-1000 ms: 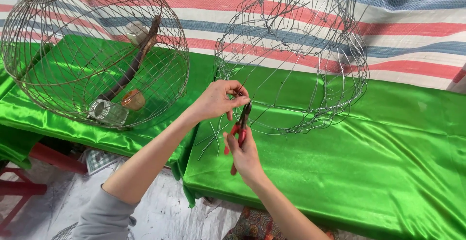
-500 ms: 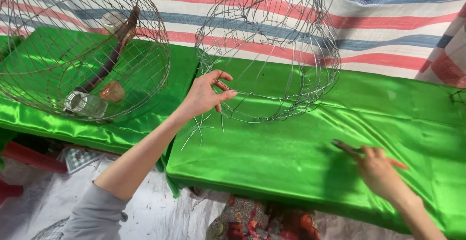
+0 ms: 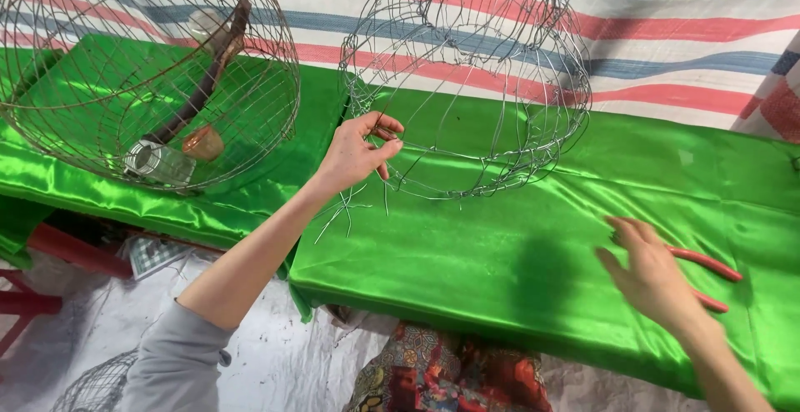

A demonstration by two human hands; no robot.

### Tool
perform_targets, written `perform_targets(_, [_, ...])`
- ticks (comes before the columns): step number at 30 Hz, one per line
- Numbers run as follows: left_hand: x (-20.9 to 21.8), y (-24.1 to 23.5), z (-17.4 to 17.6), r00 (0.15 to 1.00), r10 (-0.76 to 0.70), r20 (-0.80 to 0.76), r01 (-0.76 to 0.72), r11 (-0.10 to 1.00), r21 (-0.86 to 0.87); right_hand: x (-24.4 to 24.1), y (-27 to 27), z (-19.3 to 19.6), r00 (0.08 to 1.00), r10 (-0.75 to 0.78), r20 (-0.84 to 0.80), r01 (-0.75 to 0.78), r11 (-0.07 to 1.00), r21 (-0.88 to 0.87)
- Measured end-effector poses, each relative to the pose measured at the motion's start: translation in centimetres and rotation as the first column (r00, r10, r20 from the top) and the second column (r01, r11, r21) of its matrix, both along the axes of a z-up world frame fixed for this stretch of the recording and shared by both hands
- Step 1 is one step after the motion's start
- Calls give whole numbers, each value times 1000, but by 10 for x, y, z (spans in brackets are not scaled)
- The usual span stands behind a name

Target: Using pliers to cut and attach wire segments to a wire frame to construct a cage.

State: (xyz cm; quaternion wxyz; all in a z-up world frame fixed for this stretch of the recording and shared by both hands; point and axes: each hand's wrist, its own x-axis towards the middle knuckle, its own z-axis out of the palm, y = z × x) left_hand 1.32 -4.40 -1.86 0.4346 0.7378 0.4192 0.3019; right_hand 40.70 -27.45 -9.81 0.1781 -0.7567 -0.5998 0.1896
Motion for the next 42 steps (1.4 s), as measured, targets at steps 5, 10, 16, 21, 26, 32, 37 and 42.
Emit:
perform_targets(5, [-5,0,-17,977,-5,214,6,1000,-4,-104,56,22,903,88,-422,-34,990,134])
perform_targets(10, [-7,-14,-5,982,27,187,-36,998,48,-152,73,36,895,98,-436,22,965,262])
perform_targets(16, [-14,-33,-9,979,203,-31,-183,930,320,-118,70,23,945,45,-324,47,962,271])
perform_targets(21, [-44,-37,-34,857,435,276,-499,834,235,-66,59,-9,979,-58,-198,126,927,352])
perform_targets(26, [-76,-49,-104,799,601,-21,-584,783,214,-66,53,-12,970,-62,-235,127,954,270])
perform_targets(32, [-99,-52,-175,668,532,-521,-293,831,472,-76,44,-18,958,-50,-282,115,969,221])
perform_targets(37, [-100,-40,-203,630,600,-493,-191,736,650,-89,46,-22,935,-28,-353,100,977,187])
perform_targets(42, [-104,-29,-171,761,417,-497,-411,902,128,-99,56,-41,932,-4,-362,45,993,105])
